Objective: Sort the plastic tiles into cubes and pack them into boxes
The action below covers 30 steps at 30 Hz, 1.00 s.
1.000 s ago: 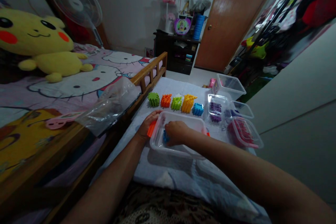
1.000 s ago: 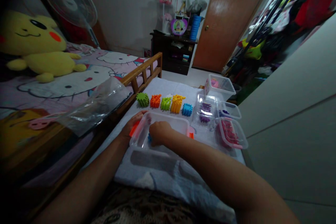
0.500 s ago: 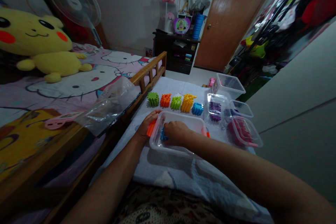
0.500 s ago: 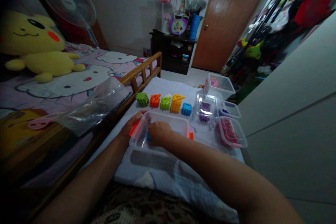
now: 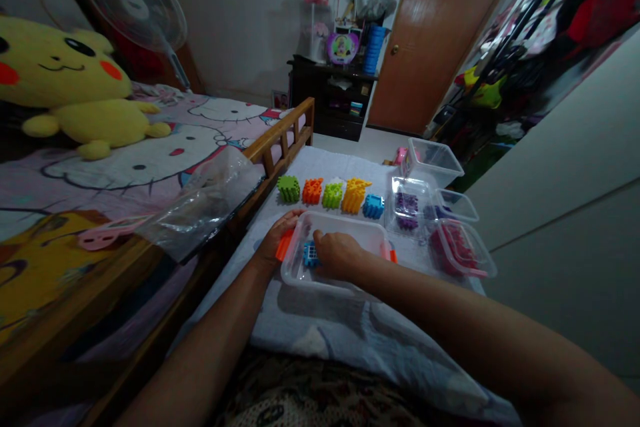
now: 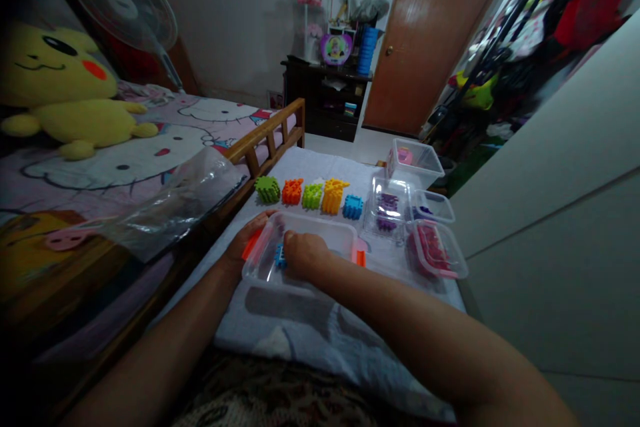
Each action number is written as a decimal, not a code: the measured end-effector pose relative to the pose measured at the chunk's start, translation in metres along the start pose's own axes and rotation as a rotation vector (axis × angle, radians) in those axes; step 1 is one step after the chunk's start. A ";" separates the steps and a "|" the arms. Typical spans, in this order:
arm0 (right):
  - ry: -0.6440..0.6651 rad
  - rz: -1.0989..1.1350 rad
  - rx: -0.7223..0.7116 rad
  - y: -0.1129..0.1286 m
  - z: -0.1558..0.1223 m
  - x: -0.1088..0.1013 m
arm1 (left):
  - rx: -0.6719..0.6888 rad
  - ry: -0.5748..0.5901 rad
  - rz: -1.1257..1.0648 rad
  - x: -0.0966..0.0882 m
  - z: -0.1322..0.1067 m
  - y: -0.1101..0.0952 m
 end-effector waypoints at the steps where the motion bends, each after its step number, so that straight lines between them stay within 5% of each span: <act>1: -0.005 0.008 0.004 0.000 0.002 0.001 | 0.000 -0.004 0.003 0.000 0.000 0.000; 25: -0.116 0.051 0.032 0.005 0.011 0.006 | -0.021 0.002 0.004 -0.011 0.007 0.005; 30: -0.116 0.030 0.028 -0.003 -0.006 -0.022 | -0.024 -0.021 -0.002 -0.004 0.003 0.001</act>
Point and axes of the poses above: each hand's wrist, its own z-axis towards the middle knuckle, its own x-axis out of the palm, y = z × x, the point moved 3 cm from there along z, towards the middle knuckle, and after that the axes turned 10 degrees about y, right-handed, at the moved point
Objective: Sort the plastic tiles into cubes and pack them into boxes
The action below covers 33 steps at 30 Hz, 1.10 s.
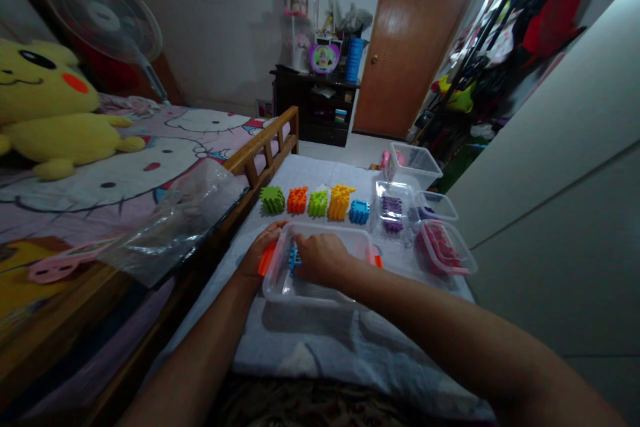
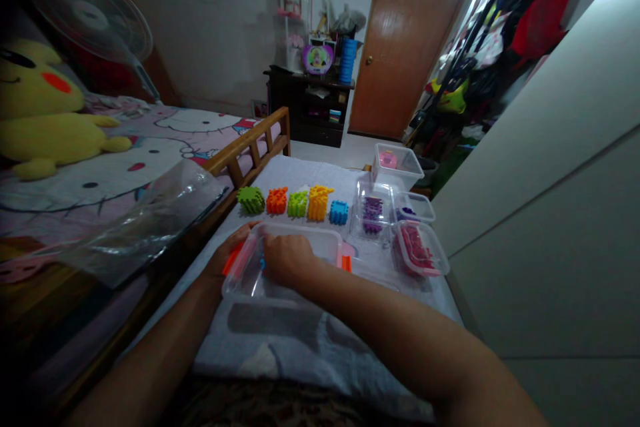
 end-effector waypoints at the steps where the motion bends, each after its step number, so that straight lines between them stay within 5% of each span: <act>1: -0.006 -0.008 0.005 -0.008 -0.004 -0.012 | -0.003 0.005 -0.002 0.002 -0.001 -0.001; 6: -0.066 -0.040 0.261 -0.090 -0.016 -0.060 | -0.017 0.031 -0.033 0.008 -0.004 -0.002; 8: -0.061 -0.094 0.371 -0.126 -0.012 -0.060 | -0.019 0.030 -0.040 0.007 -0.004 -0.002; 12: 0.057 -0.205 0.348 -0.167 0.014 -0.034 | -0.028 0.018 -0.055 0.005 -0.003 0.000; 16: 0.135 -0.184 0.335 -0.175 0.042 -0.011 | -0.033 0.013 -0.053 0.003 -0.002 0.001; 22: 0.178 -0.175 0.345 -0.173 0.058 -0.006 | -0.023 0.020 -0.043 0.000 0.001 0.003; 28: 0.149 -0.172 0.330 -0.172 0.050 -0.012 | -0.015 0.015 -0.057 -0.004 0.003 0.005; 33: 0.101 -0.183 0.344 -0.170 0.018 -0.033 | -0.020 0.027 -0.061 -0.006 0.003 0.007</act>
Point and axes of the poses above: each hand's wrist, its own z-axis towards the middle knuckle, its own x-axis out of the palm, y = z × x, the point moved 3 cm from there along z, towards the middle knuckle, and after that the axes turned 10 degrees about y, right-handed, at the moved point
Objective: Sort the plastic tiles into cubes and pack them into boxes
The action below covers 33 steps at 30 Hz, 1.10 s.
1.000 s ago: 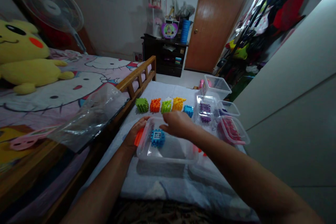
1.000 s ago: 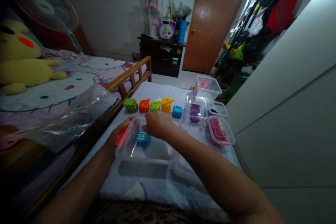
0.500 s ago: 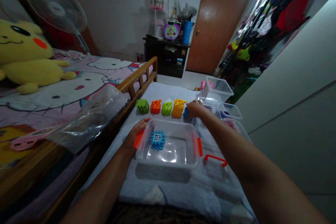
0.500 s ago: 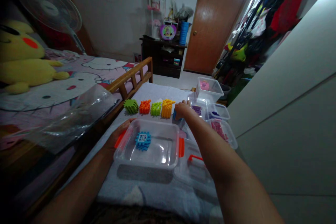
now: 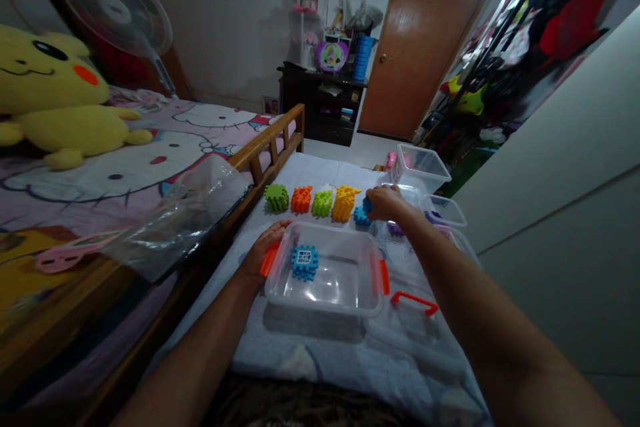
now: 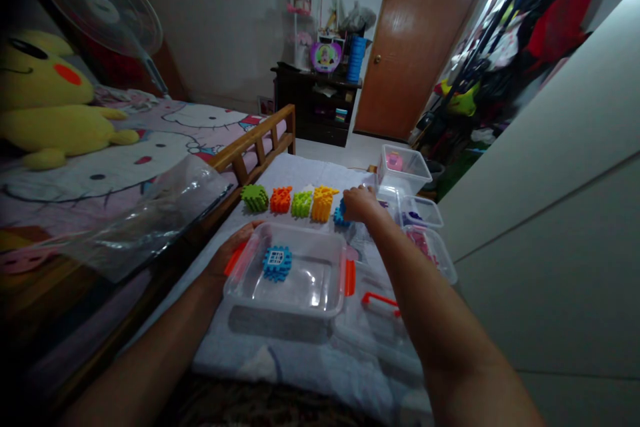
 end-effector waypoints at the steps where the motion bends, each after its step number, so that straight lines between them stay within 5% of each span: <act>1: -0.013 0.001 0.008 -0.001 -0.012 -0.006 | 0.002 0.004 0.002 0.000 0.000 0.000; 4: -0.094 0.059 -0.089 0.009 -0.053 -0.027 | 0.014 0.010 0.011 0.002 -0.002 -0.001; 8: -0.046 0.169 -0.409 0.061 -0.094 -0.041 | 0.038 0.007 0.016 0.005 -0.003 -0.002; 11: 0.107 0.116 -0.555 0.104 -0.098 -0.028 | 0.045 0.012 0.033 0.007 -0.004 -0.004; 15: 0.255 0.003 -0.562 0.133 -0.082 0.005 | 0.038 0.016 0.045 0.010 -0.005 -0.005; 25: 0.321 0.024 -0.517 0.146 -0.075 0.040 | 0.034 0.020 0.055 0.007 -0.002 -0.005; 30: 0.327 0.105 -0.560 0.138 -0.072 0.033 | 0.039 0.021 0.058 0.008 -0.003 -0.005; 33: 0.445 0.314 -0.621 0.129 -0.070 0.023 | 0.039 0.029 0.069 0.010 -0.004 -0.005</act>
Point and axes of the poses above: each hand's wrist, its own z-axis towards the middle knuckle, its own x-axis out of the palm, y = z × x, the point moved 3 cm from there along z, towards the middle knuckle, and after that the axes turned 10 degrees about y, right-handed, at the moved point
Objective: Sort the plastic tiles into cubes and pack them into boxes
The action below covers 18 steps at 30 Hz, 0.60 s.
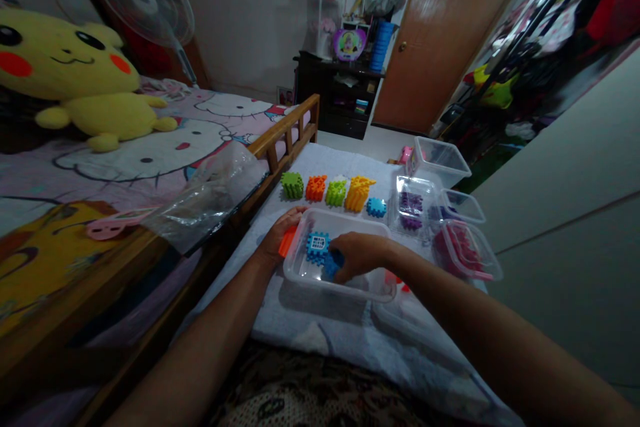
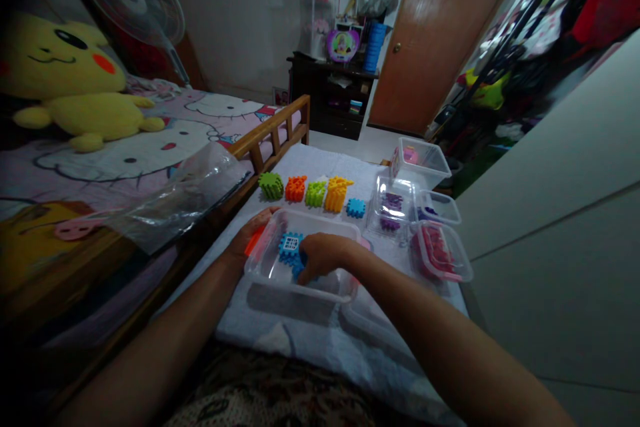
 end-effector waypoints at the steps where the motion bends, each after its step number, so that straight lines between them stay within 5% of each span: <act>1: 0.038 0.107 -0.035 -0.001 -0.002 -0.002 | 0.001 0.002 0.002 0.000 0.000 0.000; 8: 0.185 0.647 -0.167 -0.002 0.010 0.005 | -0.005 -0.002 -0.007 0.001 -0.001 -0.001; 18: 0.129 0.501 -0.158 -0.001 0.007 0.006 | 0.013 0.007 0.008 0.000 0.000 0.000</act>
Point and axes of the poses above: each hand's wrist, its own z-axis towards the middle knuckle, its own x-axis out of the palm, y = z × x, the point moved 3 cm from there along z, towards the middle knuckle, and after that the axes turned 10 degrees about y, right-handed, at the moved point
